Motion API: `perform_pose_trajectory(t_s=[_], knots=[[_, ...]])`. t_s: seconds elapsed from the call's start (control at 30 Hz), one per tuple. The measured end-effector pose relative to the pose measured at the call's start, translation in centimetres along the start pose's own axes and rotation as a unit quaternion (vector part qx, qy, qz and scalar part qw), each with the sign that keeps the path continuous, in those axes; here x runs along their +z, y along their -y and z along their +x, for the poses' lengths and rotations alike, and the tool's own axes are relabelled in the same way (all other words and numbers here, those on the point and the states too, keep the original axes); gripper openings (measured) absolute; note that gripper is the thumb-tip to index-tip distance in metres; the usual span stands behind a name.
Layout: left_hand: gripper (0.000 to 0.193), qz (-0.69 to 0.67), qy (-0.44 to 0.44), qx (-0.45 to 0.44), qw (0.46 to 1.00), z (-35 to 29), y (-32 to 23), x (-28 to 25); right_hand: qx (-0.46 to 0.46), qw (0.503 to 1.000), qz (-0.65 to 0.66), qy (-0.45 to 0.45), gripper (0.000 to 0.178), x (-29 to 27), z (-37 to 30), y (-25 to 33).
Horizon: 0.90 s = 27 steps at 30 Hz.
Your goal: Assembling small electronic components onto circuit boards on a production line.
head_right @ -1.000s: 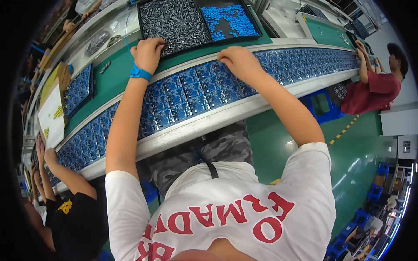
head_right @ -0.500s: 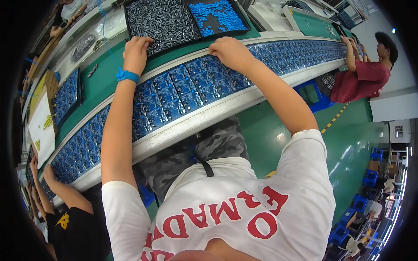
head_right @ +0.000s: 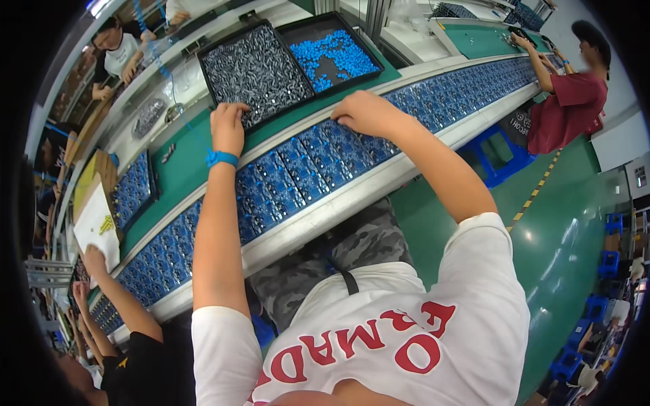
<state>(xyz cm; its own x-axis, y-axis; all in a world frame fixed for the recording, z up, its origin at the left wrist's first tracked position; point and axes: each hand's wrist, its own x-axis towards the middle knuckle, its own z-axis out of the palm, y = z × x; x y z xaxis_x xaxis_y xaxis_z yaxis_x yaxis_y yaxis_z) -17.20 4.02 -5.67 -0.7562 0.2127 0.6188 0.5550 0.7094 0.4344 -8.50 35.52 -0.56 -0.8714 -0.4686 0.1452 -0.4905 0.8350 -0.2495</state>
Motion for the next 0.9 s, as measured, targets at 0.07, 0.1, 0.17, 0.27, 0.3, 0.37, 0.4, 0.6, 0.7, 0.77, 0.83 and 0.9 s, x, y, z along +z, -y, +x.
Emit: perform_pose_trajectory(t_s=[0.07, 0.1, 0.17, 0.27, 0.3, 0.37, 0.4, 0.6, 0.7, 0.77, 0.83, 0.9], knots=[[0.016, 0.001, -0.003, 0.003, 1.000, -0.3, 0.1, -0.2, 0.043, 0.992, 0.112, 0.026, 0.026, -1.2, -0.2, 0.5], [0.016, -0.001, -0.002, 0.001, 1.000, -0.4, 0.3, -0.4, 0.063, 0.983, 0.169, 0.039, 0.028, -1.6, -0.1, 0.6], [0.016, -0.005, -0.004, 0.004, 1.000, -0.1, -0.1, -0.3, 0.084, 0.979, 0.183, -0.032, 0.030, -3.0, 1.0, -1.3], [0.015, -0.009, -0.008, 0.001, 1.000, 0.0, -0.5, -0.3, 0.125, 0.955, 0.214, -0.160, 0.035, -4.2, 4.3, -4.9], [0.015, -0.014, -0.009, 0.007, 1.000, 0.1, -0.8, 0.0, 0.154, 0.962, 0.112, -0.197, 0.035, -3.3, 5.4, -6.4], [0.015, -0.019, -0.009, -0.002, 1.000, 0.0, -0.7, 0.1, 0.179, 0.956, 0.009, -0.231, 0.035, -0.6, 6.7, -8.1], [0.015, -0.020, -0.012, -0.009, 1.000, -0.1, -0.3, -0.1, 0.175, 0.959, -0.043, -0.218, 0.034, 0.6, 7.3, -8.5], [0.016, -0.003, -0.018, -0.040, 0.999, -0.1, -0.8, -0.1, 0.171, 0.955, -0.135, -0.199, 0.020, 1.6, 7.3, -7.9], [0.015, -0.003, -0.016, -0.048, 0.999, -0.4, -0.7, -0.2, 0.198, 0.947, -0.130, -0.215, 0.014, 1.7, 7.6, -6.5], [0.015, -0.020, -0.016, -0.051, 0.998, -0.4, -0.7, -0.1, 0.202, 0.947, -0.140, -0.208, 0.016, 1.6, 7.7, -6.5], [0.014, -0.022, -0.021, -0.049, 0.998, -0.2, -0.6, -0.2, 0.209, 0.947, -0.159, -0.186, 0.020, 1.2, 8.0, -6.7], [0.014, -0.032, -0.021, -0.048, 0.998, 0.0, -0.6, -0.2, 0.210, 0.946, -0.155, -0.191, 0.021, 1.4, 8.2, -6.7]])
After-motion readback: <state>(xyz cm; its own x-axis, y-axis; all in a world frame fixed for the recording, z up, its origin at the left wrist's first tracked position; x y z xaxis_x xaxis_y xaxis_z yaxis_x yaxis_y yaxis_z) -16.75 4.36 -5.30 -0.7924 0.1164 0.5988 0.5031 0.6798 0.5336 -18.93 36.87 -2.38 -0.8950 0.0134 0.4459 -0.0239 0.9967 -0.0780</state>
